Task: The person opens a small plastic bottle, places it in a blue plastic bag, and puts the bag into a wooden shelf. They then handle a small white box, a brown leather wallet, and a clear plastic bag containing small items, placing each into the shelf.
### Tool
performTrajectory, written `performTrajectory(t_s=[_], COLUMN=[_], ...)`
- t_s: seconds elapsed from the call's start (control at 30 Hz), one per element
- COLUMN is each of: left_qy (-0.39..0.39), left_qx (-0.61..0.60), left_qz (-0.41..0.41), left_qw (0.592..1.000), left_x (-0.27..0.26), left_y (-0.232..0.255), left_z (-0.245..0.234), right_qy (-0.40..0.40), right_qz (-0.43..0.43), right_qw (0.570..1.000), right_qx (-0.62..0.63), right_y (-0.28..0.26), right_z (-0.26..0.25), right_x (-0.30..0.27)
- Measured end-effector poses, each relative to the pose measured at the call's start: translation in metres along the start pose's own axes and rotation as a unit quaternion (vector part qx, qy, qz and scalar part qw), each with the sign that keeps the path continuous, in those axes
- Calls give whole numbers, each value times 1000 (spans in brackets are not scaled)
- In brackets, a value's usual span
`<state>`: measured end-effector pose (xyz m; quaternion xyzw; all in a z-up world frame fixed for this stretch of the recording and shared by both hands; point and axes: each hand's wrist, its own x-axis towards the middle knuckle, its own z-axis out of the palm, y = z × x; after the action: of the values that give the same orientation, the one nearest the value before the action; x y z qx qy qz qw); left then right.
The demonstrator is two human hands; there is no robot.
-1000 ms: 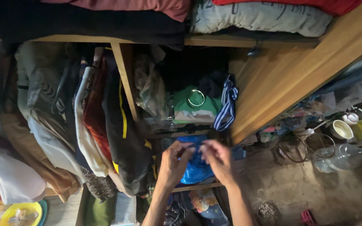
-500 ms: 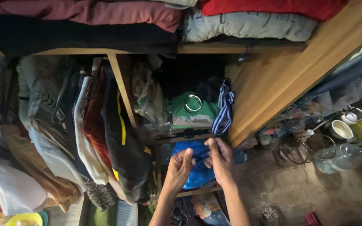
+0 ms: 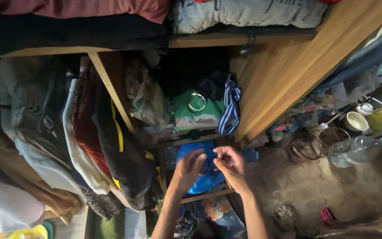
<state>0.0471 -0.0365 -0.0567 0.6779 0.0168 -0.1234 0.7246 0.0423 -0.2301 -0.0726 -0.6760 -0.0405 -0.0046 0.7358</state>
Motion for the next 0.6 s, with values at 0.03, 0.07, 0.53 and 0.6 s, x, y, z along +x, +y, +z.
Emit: performTrajectory(t_s=[0.03, 0.07, 0.53, 0.6], left_qy=[-28, -56, -2, -15], left_qx=[-2, -4, -36, -35], left_qz=[30, 61, 138, 151], left_qw=[999, 997, 990, 988], left_x=[0, 1, -10, -10], left_y=[-2, -4, 9, 10], left_z=[0, 1, -5, -6], right_qy=[-4, -7, 1, -5], right_qz=[-11, -24, -46, -48], right_qw=[1000, 1000, 999, 999], right_qx=[-3, -5, 10, 6], right_y=[1, 1, -38, -38], right_z=[0, 1, 18, 20], right_x=[-1, -1, 2, 3])
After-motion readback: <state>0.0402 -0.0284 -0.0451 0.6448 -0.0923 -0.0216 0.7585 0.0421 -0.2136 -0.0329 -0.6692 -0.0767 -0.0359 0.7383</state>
